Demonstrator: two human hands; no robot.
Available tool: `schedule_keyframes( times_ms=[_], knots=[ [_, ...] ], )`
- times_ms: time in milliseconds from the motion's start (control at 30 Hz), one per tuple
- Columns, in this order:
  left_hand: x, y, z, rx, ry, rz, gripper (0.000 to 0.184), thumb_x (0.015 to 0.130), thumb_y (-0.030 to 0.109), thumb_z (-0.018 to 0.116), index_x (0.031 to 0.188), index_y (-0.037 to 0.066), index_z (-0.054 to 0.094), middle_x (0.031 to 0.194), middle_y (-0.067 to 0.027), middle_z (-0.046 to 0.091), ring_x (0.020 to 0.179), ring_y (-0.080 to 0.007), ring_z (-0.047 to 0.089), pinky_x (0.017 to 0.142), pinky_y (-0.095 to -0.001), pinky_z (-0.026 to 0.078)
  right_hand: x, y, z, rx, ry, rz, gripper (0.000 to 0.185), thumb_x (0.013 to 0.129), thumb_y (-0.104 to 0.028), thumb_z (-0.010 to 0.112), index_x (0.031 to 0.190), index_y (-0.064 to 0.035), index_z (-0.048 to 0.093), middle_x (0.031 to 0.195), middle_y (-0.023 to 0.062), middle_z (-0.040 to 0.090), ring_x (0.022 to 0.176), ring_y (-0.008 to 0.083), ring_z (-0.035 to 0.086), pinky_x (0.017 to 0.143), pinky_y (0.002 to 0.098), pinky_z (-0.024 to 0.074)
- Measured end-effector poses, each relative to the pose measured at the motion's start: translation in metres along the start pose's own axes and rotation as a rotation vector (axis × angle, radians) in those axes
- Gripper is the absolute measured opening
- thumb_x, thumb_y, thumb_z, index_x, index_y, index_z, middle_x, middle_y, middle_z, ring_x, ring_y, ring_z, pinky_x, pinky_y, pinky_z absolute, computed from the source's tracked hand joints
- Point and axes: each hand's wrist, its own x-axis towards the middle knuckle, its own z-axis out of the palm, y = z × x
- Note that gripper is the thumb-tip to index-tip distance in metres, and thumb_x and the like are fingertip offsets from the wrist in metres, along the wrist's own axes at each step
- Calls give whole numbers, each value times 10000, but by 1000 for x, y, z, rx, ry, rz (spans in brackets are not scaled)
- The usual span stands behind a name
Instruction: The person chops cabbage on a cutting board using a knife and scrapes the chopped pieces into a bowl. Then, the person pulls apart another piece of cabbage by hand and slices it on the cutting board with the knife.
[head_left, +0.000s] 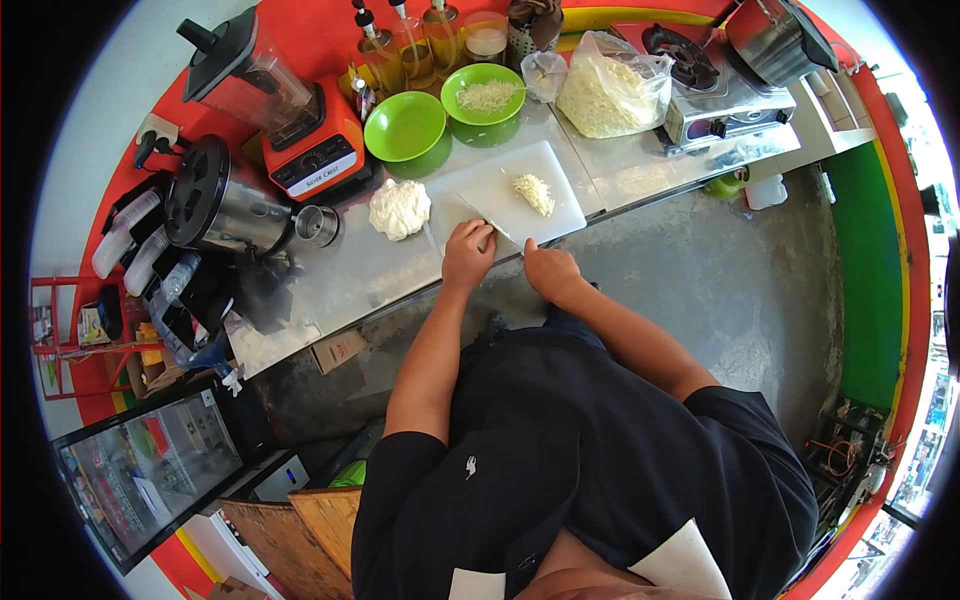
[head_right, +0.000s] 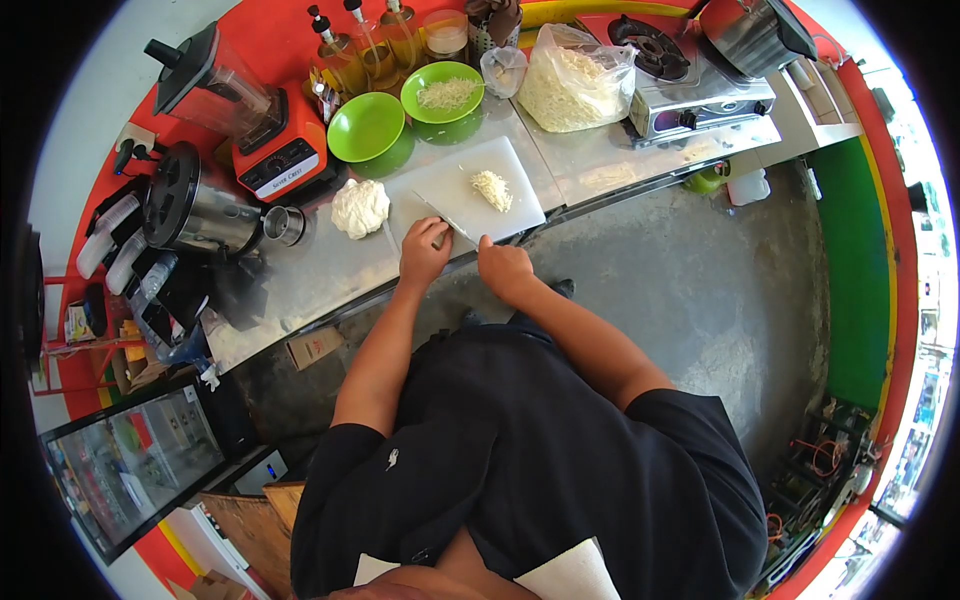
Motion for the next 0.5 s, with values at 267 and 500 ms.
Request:
schedule_keyframes(
  times_ms=[267, 500],
  knots=[
    [2, 2, -4, -8, -31, -41, 177, 798, 46, 746, 959, 20, 678, 956, -114, 692, 896, -318, 677, 788, -392, 550, 3, -1, 9, 46, 5, 5, 234, 928, -122, 582, 1113, -3, 503, 923, 205, 749, 870, 342, 752, 720, 440, 594],
    [0, 5, -5, -76, -52, -148, 208, 815, 38, 753, 1012, 14, 691, 1031, -102, 661, 884, -249, 695, 714, -365, 573, 4, -5, -23, -35, -27, -46, 333, 853, -83, 686, 1113, 3, 497, 927, 214, 748, 874, 356, 751, 737, 452, 592]
  ],
)
